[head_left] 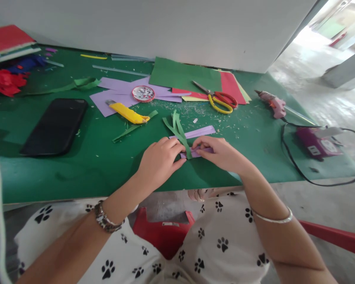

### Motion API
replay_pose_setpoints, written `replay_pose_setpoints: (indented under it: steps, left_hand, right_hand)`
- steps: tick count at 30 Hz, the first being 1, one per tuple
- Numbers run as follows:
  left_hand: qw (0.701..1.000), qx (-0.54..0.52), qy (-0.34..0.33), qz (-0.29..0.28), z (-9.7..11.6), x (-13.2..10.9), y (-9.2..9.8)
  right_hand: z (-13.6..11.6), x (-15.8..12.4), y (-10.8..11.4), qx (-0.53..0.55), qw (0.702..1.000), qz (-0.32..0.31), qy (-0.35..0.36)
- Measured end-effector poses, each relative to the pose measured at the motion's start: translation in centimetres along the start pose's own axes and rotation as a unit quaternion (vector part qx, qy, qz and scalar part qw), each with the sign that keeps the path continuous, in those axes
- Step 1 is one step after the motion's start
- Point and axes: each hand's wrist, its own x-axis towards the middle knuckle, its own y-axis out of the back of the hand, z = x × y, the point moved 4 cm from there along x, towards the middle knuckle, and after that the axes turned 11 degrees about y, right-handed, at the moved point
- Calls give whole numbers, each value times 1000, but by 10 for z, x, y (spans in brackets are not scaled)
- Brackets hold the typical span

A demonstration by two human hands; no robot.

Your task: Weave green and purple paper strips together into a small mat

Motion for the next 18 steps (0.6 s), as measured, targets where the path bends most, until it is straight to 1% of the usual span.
replay_pose_setpoints:
  steps: [4, 12, 18]
  left_hand:
    - [1000, 2, -7, 6, 0, -1, 0]
    - [1000, 13, -11, 19, 1, -4, 0]
    - [998, 19, 30, 54, -2, -5, 1]
  right_hand:
    - [2, 2, 1, 19, 1000, -2, 12]
    - [0, 3, 1, 24, 1000, -1, 8]
    - [1, 2, 0, 10, 1000, 4, 21]
